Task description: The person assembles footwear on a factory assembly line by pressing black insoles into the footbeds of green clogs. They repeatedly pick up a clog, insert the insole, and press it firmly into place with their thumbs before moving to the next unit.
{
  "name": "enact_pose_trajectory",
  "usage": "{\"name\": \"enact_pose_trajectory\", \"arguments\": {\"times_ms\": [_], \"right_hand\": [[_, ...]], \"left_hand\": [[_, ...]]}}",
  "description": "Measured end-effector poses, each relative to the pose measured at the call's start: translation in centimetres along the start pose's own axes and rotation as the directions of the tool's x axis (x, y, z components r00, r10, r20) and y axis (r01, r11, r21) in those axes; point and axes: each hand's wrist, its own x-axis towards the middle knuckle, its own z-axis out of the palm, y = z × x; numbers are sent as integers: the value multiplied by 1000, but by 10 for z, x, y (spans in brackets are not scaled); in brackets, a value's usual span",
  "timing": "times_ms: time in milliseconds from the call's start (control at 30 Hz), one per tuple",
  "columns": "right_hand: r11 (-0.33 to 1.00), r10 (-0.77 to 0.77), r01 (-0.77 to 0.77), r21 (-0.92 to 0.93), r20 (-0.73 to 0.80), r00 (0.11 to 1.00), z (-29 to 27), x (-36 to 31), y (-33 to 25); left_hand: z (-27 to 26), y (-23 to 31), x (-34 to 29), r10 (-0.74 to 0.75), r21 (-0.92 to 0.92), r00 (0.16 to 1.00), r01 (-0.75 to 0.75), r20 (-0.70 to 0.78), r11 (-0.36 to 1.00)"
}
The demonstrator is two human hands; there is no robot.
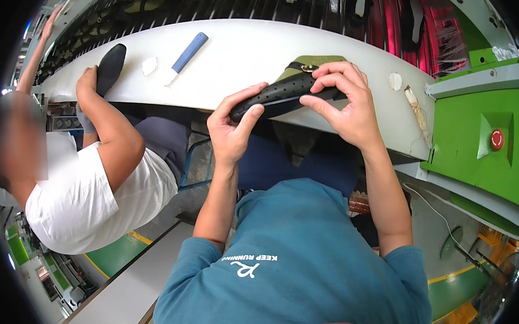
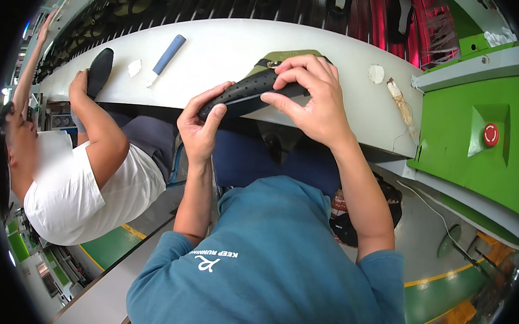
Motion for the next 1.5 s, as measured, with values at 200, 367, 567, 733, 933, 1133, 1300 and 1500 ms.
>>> {"name": "enact_pose_trajectory", "arguments": {"times_ms": [200, 367, 567, 733, 933, 1133, 1300, 1500], "right_hand": [[999, -28, 27, -35, -27, 999, 4, 3, 0], [998, -20, 18, -61, -38, 999, 6, 4, 0], [996, 63, -62, -67, 8, 998, 1, 10, -5], [994, 80, -76, -76, 40, 996, 0, 14, -6], [998, 66, -65, 29, -38, 997, 0, 5, 1], [998, 70, -69, 7, -64, 996, -17, -2, 21], [998, 59, -58, 23, -30, 998, -17, 2, 22], [992, 107, -110, 61, 44, 993, -21, 0, 24]], "left_hand": [[6, 14, 16, -37, 115, 998, 32, 45, 993], [10, 13, 19, -34, 105, 999, 32, 22, 994], [15, 20, 19, -103, 48, 995, 103, -13, 993], [11, 33, 25, -155, 151, 987, 148, 35, 977], [35, 59, 49, -3, 562, 967, -146, 255, 814], [42, 44, 56, -98, 524, 966, -44, 240, 851], [45, 42, 56, -145, 484, 973, 41, 179, 874], [48, 46, 51, -175, 458, 968, 76, 178, 886]]}}
